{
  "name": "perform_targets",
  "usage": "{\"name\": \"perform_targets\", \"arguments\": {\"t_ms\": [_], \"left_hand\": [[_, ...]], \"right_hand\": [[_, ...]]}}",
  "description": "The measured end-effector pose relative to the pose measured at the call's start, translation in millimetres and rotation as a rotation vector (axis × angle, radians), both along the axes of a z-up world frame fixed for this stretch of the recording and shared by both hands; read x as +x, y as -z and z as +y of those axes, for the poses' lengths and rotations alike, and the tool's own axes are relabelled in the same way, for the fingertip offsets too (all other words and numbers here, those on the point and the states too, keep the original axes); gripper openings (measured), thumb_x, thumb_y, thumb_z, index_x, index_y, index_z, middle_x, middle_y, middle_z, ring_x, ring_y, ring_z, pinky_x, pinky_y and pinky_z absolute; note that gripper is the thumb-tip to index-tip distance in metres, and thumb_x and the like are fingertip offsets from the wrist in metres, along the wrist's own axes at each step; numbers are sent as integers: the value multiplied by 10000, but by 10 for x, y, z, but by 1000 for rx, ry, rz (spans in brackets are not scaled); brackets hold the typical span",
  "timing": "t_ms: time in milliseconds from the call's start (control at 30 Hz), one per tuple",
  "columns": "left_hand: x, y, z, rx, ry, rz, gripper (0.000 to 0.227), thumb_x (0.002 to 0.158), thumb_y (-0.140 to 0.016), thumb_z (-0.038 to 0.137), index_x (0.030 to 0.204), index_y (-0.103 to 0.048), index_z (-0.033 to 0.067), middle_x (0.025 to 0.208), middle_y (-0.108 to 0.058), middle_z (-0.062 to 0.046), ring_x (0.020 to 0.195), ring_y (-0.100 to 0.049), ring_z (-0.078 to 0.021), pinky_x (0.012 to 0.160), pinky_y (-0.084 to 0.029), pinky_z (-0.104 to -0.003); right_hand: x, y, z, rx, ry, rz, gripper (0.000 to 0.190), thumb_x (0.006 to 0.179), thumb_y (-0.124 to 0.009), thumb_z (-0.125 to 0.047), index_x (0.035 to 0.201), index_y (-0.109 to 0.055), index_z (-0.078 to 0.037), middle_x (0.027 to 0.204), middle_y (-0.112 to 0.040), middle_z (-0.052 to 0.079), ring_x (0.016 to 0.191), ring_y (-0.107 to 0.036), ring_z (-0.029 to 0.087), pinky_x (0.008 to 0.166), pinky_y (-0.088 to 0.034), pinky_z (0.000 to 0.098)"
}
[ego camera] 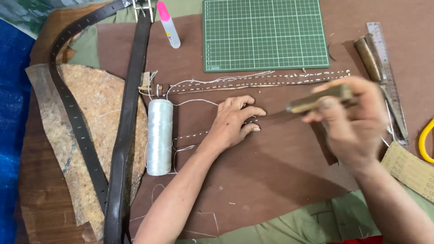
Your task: Punching a series of holes in a leather strip using a hand punch and a wooden mallet for future stitching.
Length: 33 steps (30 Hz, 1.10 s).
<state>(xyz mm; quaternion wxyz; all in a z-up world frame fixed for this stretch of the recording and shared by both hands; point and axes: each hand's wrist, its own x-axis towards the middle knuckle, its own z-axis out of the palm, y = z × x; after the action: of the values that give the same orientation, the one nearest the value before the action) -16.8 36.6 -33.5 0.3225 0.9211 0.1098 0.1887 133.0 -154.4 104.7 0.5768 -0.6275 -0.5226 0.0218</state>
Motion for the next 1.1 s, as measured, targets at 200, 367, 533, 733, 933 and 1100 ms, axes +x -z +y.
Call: {"name": "perform_targets", "arguments": {"t_ms": [200, 367, 533, 733, 933, 1100], "left_hand": [[11, 45, -4, 58, -21, 33, 463, 814, -876, 291, 1241, -721, 378, 1333, -542, 15, 1182, -504, -282, 1017, -388, -488], [12, 18, -9, 63, -20, 61, 418, 838, -841, 334, 1242, -735, 355, 1343, -530, 14, 1188, -494, -288, 1022, -385, -487], [19, 50, 4, 36, -20, 50, 439, 856, -830, 342, 1276, -705, 364, 1341, -526, 34, 1179, -490, -277, 1042, -375, -481], [9, 26, -4, 11, -24, 46, 447, 861, -827, 345, 1289, -698, 354, 1320, -518, 48, 1185, -485, -258, 1041, -372, -479], [7, 3, -8, 10, -26, 53, 432, 846, -842, 333, 1255, -707, 365, 1319, -522, 54, 1174, -485, -263, 1041, -370, -480], [15, -21, -5, 2, -25, 72, 434, 842, -840, 318, 1256, -714, 353, 1319, -523, 50, 1181, -479, -265, 1044, -364, -481]], "right_hand": [[-176, 250, 78, -72, 76, 48, 190, 1081, -619, 6, 1209, -488, 62, 1117, -657, 202, 786, -766, 273, 640, -607, 230], [-147, 342, 84, -91, 66, 66, 215, 1069, -629, 0, 1217, -481, 48, 1121, -639, 188, 800, -774, 278, 648, -610, 227], [-139, 405, 88, -91, 82, 67, 203, 1076, -628, -9, 1207, -484, 49, 1108, -645, 185, 770, -759, 266, 652, -617, 245], [-125, 370, 106, -110, 78, 80, 200, 1084, -621, -16, 1208, -477, 46, 1078, -658, 188, 800, -771, 278, 641, -587, 227], [-124, 356, 124, -119, 87, 69, 191, 1091, -626, -17, 1204, -486, 44, 1040, -658, 175, 813, -776, 276, 625, -571, 215], [-87, 381, 130, -103, 83, 67, 178, 1089, -625, 12, 1192, -487, 56, 1061, -655, 195, 800, -771, 285, 625, -580, 229]]}}
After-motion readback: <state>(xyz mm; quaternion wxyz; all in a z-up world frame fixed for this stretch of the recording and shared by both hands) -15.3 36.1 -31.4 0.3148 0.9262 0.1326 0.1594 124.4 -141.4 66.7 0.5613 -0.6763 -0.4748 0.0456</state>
